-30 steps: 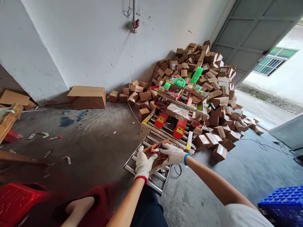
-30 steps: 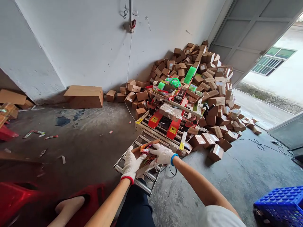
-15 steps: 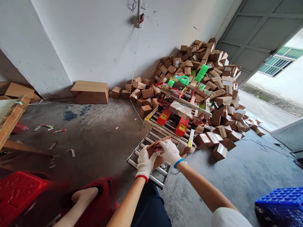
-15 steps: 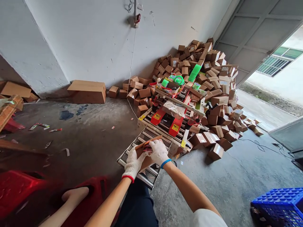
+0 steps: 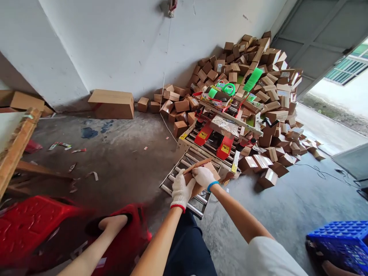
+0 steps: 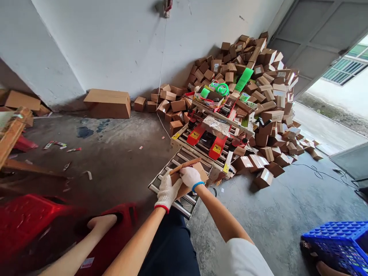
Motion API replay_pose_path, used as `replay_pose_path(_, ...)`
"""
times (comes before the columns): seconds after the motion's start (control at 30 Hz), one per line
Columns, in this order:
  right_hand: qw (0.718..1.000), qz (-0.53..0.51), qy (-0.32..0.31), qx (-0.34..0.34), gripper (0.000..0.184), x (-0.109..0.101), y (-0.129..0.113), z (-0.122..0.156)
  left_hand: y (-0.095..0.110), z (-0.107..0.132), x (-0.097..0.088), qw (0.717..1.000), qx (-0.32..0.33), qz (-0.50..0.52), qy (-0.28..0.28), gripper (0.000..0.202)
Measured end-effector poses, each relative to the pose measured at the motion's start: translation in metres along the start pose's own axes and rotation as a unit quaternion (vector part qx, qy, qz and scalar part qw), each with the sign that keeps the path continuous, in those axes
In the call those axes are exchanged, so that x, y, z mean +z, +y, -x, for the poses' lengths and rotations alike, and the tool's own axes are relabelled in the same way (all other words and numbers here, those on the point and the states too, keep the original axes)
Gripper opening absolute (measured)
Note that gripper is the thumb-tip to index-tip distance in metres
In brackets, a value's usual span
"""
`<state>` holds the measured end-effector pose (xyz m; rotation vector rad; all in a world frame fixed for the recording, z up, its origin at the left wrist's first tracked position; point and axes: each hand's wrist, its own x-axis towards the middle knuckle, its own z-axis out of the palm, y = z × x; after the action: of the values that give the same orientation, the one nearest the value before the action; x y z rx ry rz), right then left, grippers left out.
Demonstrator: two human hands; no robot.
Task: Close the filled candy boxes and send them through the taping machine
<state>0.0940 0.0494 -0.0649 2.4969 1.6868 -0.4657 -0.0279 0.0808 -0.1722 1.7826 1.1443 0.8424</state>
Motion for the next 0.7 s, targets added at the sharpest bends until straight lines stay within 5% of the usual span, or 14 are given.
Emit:
replay_pose_path(0.23, 0.957, -0.032, 0.279, -0.068, 0.068, 0.005, 0.024, 0.008, 0.023, 0.003, -0.010, 0.998, -0.048, -0.020, -0.023, 0.074)
replay_pose_path(0.47, 0.978, 0.036, 0.177, -0.108, 0.070, 0.081, 0.065, 0.053, 0.018, 0.004, -0.018, 0.996, -0.036, 0.002, -0.082, 0.102)
replay_pose_path(0.6, 0.983, 0.020, 0.164, -0.084, 0.064, 0.073, 0.084, 0.039, 0.017, 0.022, -0.012, 0.994, -0.046, 0.017, -0.101, 0.071)
replay_pose_path(0.7, 0.985, 0.004, 0.164, -0.045, 0.069, 0.067, 0.074, 0.031, 0.016, 0.036, -0.004, 0.994, -0.071, -0.001, -0.086, 0.056)
